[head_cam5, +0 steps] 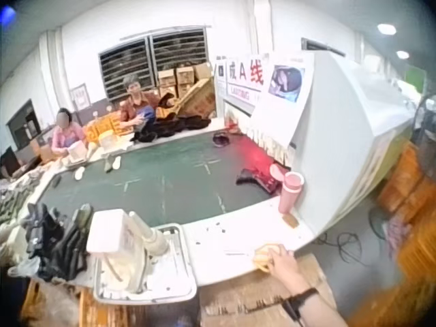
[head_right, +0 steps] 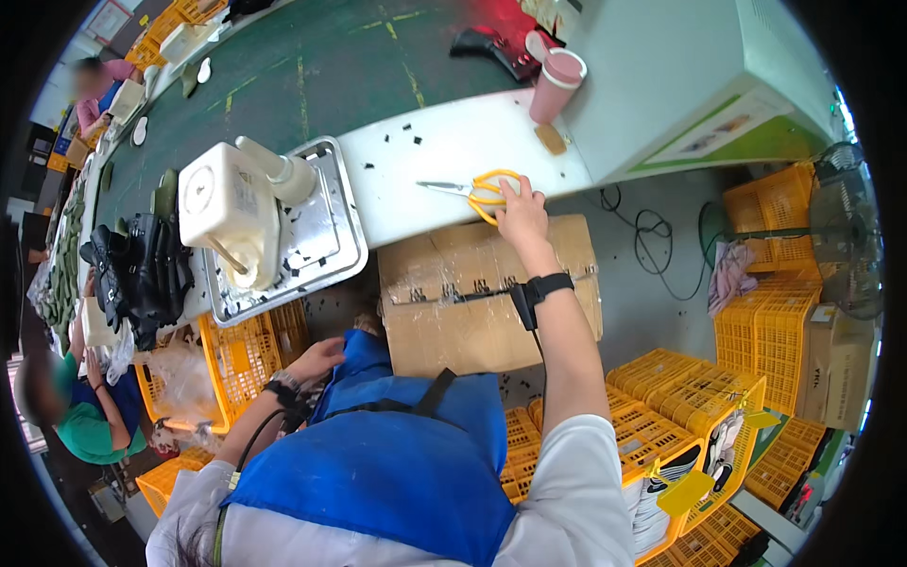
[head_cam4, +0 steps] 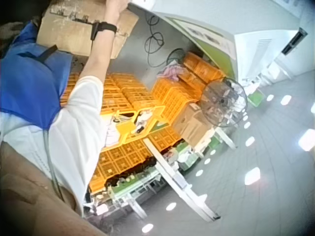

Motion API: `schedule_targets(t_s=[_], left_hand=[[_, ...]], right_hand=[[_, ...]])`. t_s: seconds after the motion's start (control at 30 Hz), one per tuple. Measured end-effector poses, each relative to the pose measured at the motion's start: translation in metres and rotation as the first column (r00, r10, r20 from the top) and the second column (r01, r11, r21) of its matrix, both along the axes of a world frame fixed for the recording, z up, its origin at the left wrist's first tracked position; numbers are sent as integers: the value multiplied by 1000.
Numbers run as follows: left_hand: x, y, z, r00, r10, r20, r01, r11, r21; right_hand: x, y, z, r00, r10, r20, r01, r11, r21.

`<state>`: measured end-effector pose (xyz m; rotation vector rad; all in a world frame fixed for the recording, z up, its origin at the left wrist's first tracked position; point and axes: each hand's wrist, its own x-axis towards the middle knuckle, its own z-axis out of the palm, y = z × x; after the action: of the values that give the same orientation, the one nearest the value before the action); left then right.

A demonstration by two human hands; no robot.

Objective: The recorder prepares boot uppers by trimming excess material and applying adhesive to the base using a brush at a factory station.

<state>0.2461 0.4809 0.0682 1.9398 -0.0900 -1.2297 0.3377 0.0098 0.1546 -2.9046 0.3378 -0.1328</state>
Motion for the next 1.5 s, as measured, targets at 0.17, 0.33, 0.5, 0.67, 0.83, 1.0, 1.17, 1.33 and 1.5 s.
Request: schedule_targets(t_s=[0.17, 0.33, 0.5, 0.67, 0.83, 1.0, 1.17, 1.33, 1.5], left_hand=[[19, 107, 4, 993, 110, -31, -107, 991, 81], [28, 194, -31, 929, 299, -219, -261, 947, 188], [46, 245, -29, 972, 184, -146, -170, 980, 100], [54, 276, -14, 971, 229, 70, -235, 968, 88], [47, 283, 41, 905, 378, 196, -393, 919, 38], [44, 273, 84, 924, 248, 292, -299, 943, 144], [39, 254, 109, 899, 219, 379, -289, 947, 138], [38, 230, 136, 885, 116, 452, -204, 967, 151], [43, 233, 153, 862, 114, 494, -217, 964, 156]], right_hand=[[17, 13, 18, 941, -150, -303, 147, 989, -35], [41, 71, 9, 908, -206, -364, 249, 966, 74], [77, 134, 4, 881, -371, -295, 400, 915, 44], [58, 102, -45, 933, -335, -134, 356, 915, 189], [45, 124, -17, 983, -169, 68, 155, 972, 175], [50, 175, 54, 962, -245, 120, 134, 807, 576], [55, 279, 225, 925, -4, 380, -359, 320, 877], [32, 352, 351, -98, 913, 395, -474, -392, 788], [-31, 405, 368, 9, 86, 996, -922, -384, 41]])
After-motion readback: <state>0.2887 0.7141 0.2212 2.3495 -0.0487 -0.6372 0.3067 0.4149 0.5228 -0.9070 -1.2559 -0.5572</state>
